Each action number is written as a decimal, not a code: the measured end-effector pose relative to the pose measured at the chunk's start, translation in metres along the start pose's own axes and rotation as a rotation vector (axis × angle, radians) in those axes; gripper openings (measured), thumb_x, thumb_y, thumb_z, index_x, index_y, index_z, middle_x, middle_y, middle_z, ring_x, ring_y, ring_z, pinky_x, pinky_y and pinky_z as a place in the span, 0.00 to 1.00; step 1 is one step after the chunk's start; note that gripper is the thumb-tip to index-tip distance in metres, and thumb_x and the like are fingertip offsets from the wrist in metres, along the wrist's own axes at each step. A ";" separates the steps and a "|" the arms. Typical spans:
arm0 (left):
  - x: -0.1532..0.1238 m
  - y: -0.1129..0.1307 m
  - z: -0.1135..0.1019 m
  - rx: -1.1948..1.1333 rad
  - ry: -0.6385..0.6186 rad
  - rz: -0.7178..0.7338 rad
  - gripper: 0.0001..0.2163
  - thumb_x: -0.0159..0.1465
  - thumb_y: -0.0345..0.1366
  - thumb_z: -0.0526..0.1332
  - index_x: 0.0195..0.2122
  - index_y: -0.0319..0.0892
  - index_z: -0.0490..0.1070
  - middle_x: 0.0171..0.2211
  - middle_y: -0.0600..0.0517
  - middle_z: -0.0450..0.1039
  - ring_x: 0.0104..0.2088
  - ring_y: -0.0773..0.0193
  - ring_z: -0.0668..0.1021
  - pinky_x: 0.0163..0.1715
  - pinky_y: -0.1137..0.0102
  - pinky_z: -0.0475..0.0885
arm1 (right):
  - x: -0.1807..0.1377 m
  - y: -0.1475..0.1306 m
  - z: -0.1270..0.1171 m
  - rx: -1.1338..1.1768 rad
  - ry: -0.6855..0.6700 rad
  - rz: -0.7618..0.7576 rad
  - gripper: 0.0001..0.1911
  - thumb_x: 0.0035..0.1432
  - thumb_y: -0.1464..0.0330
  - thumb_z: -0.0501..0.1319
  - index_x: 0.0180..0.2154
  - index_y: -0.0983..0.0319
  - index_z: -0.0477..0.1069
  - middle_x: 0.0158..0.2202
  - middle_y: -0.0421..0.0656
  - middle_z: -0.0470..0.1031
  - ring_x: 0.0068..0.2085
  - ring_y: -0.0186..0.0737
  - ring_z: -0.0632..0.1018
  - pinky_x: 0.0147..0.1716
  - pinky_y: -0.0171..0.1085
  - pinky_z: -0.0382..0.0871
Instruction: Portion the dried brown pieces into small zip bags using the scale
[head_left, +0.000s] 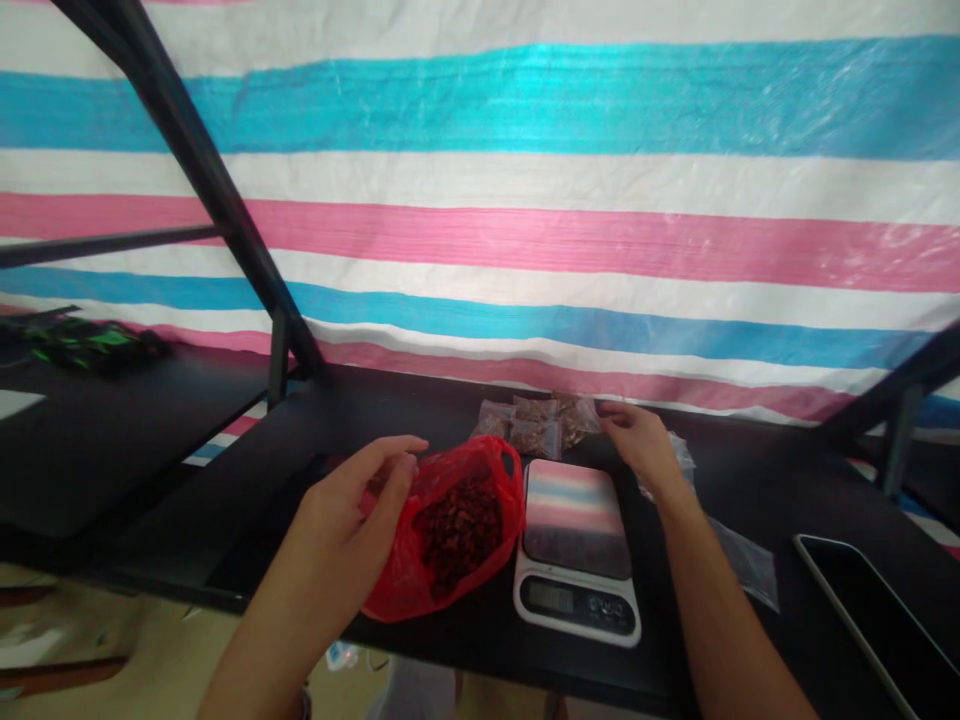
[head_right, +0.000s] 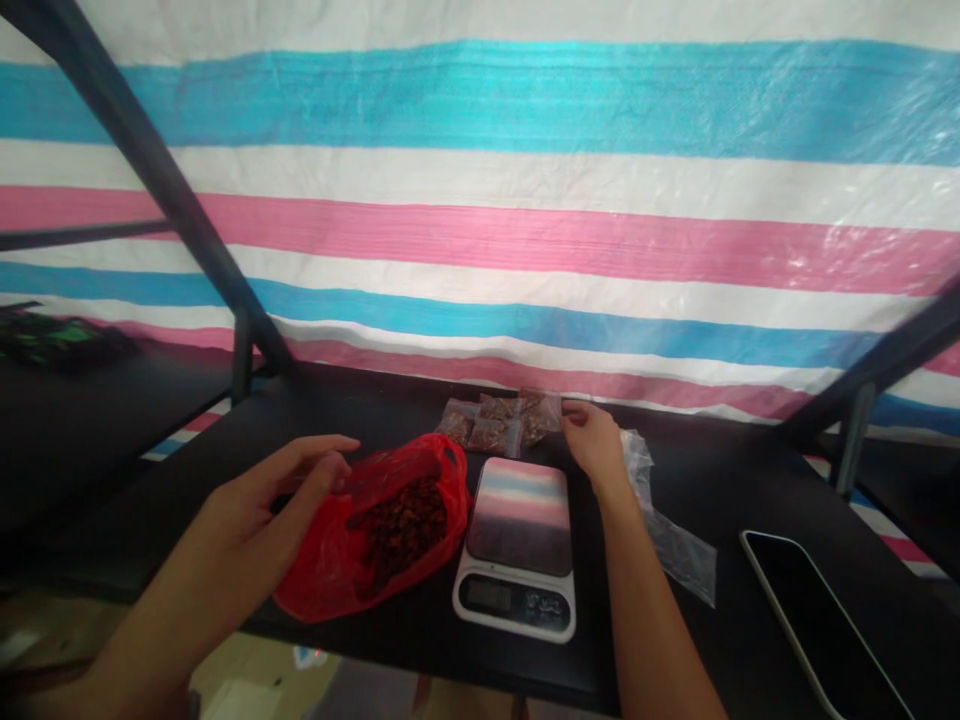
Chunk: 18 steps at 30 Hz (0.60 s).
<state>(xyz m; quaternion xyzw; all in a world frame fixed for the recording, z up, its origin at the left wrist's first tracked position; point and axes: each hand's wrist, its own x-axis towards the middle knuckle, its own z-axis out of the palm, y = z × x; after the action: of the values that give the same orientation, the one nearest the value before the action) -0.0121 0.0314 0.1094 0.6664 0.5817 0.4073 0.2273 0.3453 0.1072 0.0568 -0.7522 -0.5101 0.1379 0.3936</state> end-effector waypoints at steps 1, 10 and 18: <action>0.000 0.003 0.002 -0.011 0.002 0.017 0.17 0.70 0.51 0.59 0.47 0.48 0.81 0.38 0.51 0.85 0.38 0.56 0.85 0.42 0.66 0.79 | -0.005 -0.008 -0.006 0.066 -0.012 -0.013 0.19 0.57 0.64 0.66 0.48 0.63 0.84 0.37 0.50 0.88 0.41 0.51 0.86 0.44 0.45 0.77; -0.014 0.066 0.053 -0.468 -0.266 0.000 0.16 0.75 0.49 0.57 0.36 0.45 0.75 0.30 0.55 0.76 0.31 0.65 0.77 0.32 0.72 0.70 | -0.110 -0.093 -0.043 0.641 -0.192 -0.138 0.17 0.51 0.60 0.74 0.41 0.57 0.75 0.27 0.37 0.78 0.31 0.40 0.75 0.33 0.38 0.67; -0.013 0.054 0.055 -0.728 -0.590 -0.192 0.19 0.69 0.53 0.65 0.31 0.43 0.69 0.23 0.60 0.63 0.22 0.72 0.60 0.23 0.73 0.55 | -0.143 -0.103 -0.040 0.549 -0.330 -0.259 0.03 0.54 0.68 0.68 0.30 0.56 0.75 0.30 0.37 0.73 0.33 0.38 0.71 0.34 0.36 0.66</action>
<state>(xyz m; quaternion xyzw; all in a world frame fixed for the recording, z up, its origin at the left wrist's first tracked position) 0.0649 0.0164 0.1167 0.5739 0.3708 0.3552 0.6379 0.2381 -0.0187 0.1306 -0.5147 -0.6022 0.3387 0.5076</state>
